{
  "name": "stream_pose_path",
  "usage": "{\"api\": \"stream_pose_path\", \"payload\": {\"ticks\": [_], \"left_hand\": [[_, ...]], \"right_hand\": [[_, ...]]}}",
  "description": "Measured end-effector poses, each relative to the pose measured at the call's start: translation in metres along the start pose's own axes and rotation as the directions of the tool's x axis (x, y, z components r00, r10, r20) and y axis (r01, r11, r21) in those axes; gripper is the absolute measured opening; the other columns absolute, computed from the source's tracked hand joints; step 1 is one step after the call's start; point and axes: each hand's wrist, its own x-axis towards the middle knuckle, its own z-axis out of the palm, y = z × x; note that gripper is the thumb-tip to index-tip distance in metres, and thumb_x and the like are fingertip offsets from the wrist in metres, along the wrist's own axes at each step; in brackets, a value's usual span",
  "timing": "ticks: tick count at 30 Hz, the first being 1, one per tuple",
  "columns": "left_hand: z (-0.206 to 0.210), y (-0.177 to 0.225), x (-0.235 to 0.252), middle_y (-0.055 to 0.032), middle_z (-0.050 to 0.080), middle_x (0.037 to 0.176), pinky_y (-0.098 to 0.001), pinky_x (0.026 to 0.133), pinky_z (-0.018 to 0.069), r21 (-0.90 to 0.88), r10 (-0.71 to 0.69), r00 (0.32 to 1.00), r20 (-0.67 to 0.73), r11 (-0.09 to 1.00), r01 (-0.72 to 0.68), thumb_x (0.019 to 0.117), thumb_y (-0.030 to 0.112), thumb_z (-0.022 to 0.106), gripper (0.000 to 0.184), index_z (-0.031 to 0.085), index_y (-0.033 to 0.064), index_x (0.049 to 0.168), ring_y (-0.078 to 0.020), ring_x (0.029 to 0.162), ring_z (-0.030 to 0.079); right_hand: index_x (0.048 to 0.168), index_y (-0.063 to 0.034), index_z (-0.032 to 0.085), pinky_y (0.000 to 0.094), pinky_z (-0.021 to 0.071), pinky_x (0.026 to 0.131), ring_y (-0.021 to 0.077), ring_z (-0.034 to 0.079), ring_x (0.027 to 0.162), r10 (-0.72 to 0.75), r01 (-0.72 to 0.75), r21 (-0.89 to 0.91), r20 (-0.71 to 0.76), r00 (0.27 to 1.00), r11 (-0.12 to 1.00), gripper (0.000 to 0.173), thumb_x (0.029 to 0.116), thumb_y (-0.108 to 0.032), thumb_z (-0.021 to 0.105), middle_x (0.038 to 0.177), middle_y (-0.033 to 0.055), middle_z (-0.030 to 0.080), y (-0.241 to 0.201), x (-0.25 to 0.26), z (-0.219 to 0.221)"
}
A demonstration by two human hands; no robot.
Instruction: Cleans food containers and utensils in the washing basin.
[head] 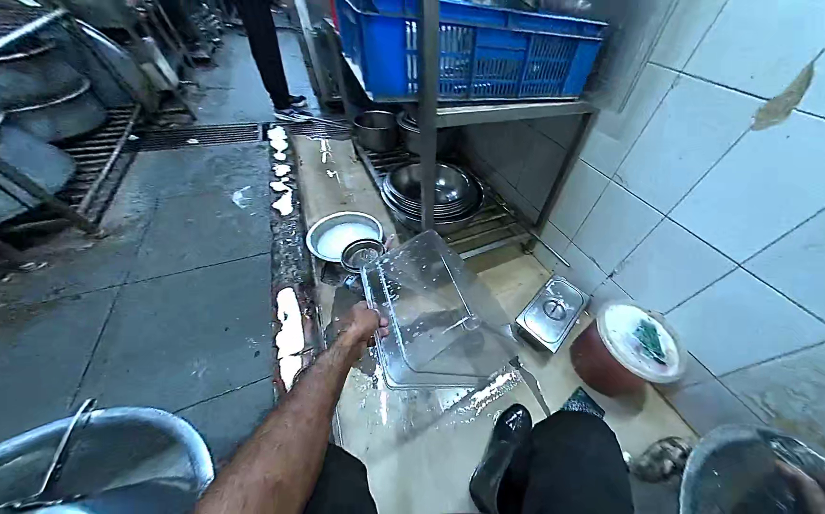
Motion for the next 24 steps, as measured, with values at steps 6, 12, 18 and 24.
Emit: {"api": "stream_pose_path", "payload": {"ticks": [6, 12, 18, 24], "left_hand": [[0.000, 0.001, 0.009, -0.0113, 0.063, 0.088, -0.0322, 0.060, 0.0538, -0.026, 0.014, 1.000, -0.009, 1.000, -0.014, 0.1088, 0.010, 0.041, 0.034, 0.044, 0.0034, 0.142, -0.0167, 0.064, 0.061], [0.006, 0.007, 0.007, -0.0092, 0.062, 0.083, -0.0294, 0.056, 0.0523, -0.080, 0.007, 1.000, 0.013, 0.997, -0.006, 0.1099, 0.010, 0.039, 0.034, 0.042, 0.0029, 0.143, -0.0147, 0.060, 0.060], [0.004, 0.003, 0.009, -0.0100, 0.064, 0.085, -0.0314, 0.057, 0.0509, -0.063, 0.034, 0.996, 0.079, 0.998, -0.029, 0.1095, 0.013, 0.041, 0.034, 0.042, 0.0038, 0.142, -0.0161, 0.063, 0.060], [-0.002, 0.004, 0.011, -0.0167, 0.065, 0.100, -0.0395, 0.072, 0.0569, -0.069, 0.023, 0.992, 0.125, 0.998, -0.015, 0.1080, 0.042, 0.051, 0.054, 0.045, -0.0002, 0.141, -0.0238, 0.080, 0.066]], "right_hand": [[0.077, -0.0078, 0.071, 0.0617, 0.0517, 0.054, 0.0422, 0.071, 0.067, -0.451, 0.451, -0.091, -0.366, 0.814, 0.888, 0.063, 0.0986, -0.058, 0.041, 0.068, 0.0177, 0.069, -0.115, 0.082, -0.047], [0.076, -0.0111, 0.068, 0.0549, 0.0528, 0.059, 0.0325, 0.070, 0.068, -0.731, 0.715, -0.177, -0.281, 0.622, 0.677, 0.056, 0.1009, -0.056, 0.047, 0.067, 0.0102, 0.066, -0.263, 0.141, -0.105], [0.069, -0.0144, 0.064, 0.0494, 0.0495, 0.057, 0.0253, 0.067, 0.063, -0.881, 0.839, -0.267, -0.164, 0.445, 0.474, 0.058, 0.1020, -0.057, 0.043, 0.060, 0.0045, 0.061, -0.370, 0.157, -0.161], [0.068, -0.0150, 0.066, 0.0472, 0.0484, 0.056, 0.0236, 0.065, 0.061, -0.949, 0.864, -0.408, -0.021, 0.315, 0.296, 0.063, 0.1000, -0.065, 0.043, 0.059, 0.0032, 0.060, -0.437, 0.155, -0.188]]}}
